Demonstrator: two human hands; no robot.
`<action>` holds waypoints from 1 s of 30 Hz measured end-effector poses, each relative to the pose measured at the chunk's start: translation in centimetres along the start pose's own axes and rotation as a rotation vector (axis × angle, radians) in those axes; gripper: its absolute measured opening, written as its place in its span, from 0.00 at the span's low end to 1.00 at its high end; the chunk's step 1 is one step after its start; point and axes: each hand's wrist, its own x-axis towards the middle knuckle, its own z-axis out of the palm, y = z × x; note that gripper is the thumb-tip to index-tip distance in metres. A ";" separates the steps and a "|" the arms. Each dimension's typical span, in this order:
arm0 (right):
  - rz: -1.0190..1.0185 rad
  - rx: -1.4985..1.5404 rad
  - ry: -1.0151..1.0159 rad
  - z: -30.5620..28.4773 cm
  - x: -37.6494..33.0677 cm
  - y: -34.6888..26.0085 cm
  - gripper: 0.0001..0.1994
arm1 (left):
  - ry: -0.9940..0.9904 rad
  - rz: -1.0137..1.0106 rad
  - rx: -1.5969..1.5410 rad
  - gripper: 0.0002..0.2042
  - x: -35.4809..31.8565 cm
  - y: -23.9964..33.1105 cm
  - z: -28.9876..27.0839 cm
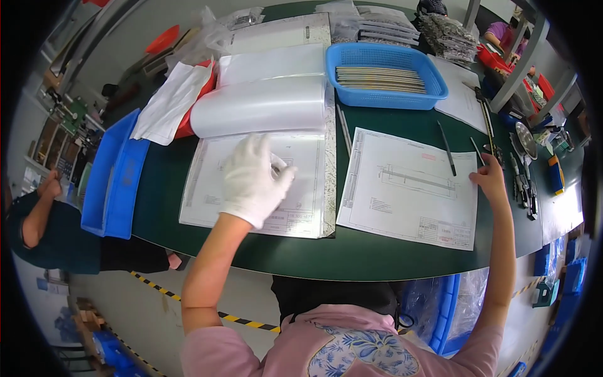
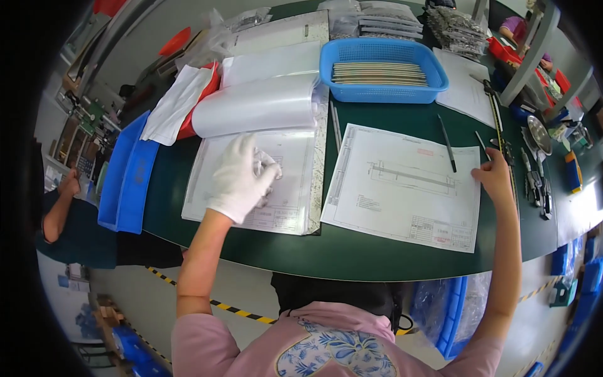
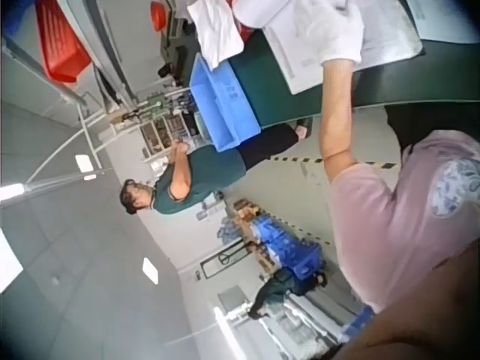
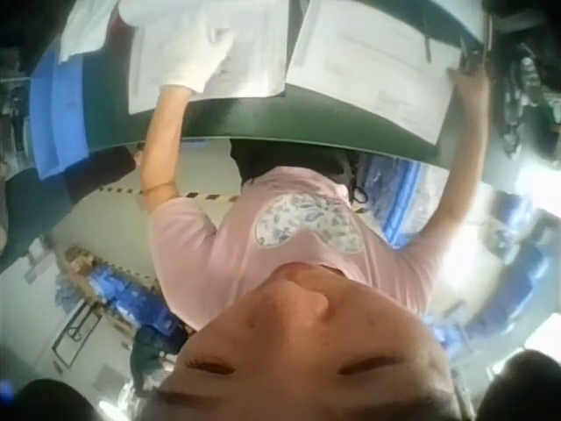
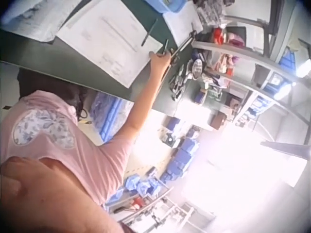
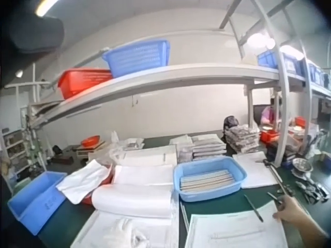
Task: The person is inspecting and measuring small metal rods using a digital micrometer while referring to technical drawings.
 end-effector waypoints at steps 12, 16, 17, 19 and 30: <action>-0.347 -0.445 0.511 -14.0 1.8 -0.5 0.16 | 0.040 -0.094 -0.114 0.18 0.5 -10.2 3.9; -0.312 -0.487 0.672 -21.5 1.1 0.5 0.19 | 0.278 0.121 -0.066 0.09 1.1 -9.8 4.6; -0.308 -0.465 0.687 -23.1 0.6 1.3 0.20 | 0.269 0.106 -0.112 0.09 1.1 -9.6 4.5; -0.308 -0.412 0.717 -25.9 -0.5 2.7 0.22 | 0.233 0.033 -0.192 0.09 1.1 -8.4 3.7; 0.088 0.210 0.991 -26.7 -6.0 8.6 0.25 | 0.284 0.299 -0.520 0.06 7.9 11.3 9.9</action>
